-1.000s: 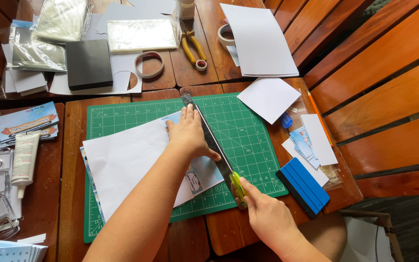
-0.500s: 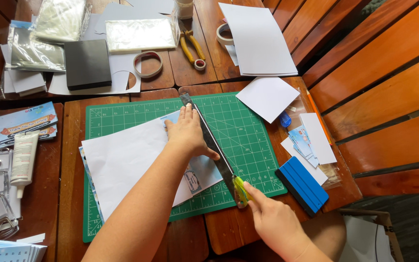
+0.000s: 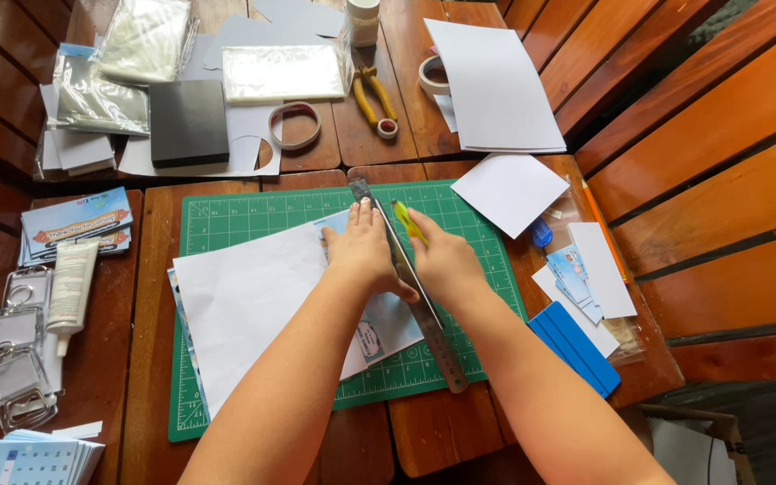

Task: The person uses a metal ruler and a yellow utility knife to trim the edges of a printed sheet on a green cutting mat. They reposition the ruler and cut along multiple edges, then set the trimmed sheet aside and pick up a black card to continue cutting.

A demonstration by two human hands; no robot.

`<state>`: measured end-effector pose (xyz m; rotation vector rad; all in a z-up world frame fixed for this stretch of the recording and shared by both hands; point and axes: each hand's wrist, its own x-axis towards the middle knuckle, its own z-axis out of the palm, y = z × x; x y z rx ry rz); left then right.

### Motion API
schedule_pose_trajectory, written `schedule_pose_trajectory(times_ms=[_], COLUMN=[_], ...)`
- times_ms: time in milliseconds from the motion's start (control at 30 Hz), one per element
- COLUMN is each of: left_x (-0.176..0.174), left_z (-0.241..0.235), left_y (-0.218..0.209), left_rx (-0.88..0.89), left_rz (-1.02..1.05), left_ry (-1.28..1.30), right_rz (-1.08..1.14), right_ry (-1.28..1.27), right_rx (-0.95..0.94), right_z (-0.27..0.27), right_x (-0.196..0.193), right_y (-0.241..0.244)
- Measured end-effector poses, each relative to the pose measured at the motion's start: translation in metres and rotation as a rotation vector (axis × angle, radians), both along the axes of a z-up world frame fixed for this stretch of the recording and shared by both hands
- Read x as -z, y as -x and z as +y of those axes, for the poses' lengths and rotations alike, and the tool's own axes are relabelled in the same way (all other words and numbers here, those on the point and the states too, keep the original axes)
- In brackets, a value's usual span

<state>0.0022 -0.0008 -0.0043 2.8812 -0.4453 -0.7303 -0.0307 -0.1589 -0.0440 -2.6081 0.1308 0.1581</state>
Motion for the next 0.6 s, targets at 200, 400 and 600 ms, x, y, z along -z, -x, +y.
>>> schedule_pose_trajectory(times_ms=[200, 400, 600], left_x=[-0.006, -0.007, -0.014], left_z=[0.0, 0.0, 0.001], left_y=[0.002, 0.001, 0.005], left_rx=[-0.006, 0.001, -0.013], left_rz=[0.028, 0.034, 0.025], left_ry=[0.024, 0.026, 0.035], right_rz=[0.052, 0.052, 0.066], right_ry=[0.062, 0.07, 0.058], right_rx=[0.01, -0.001, 0.02], right_z=[0.023, 0.027, 0.03], right_x=[0.014, 0.011, -0.002], right_y=[-0.036, -0.036, -0.037])
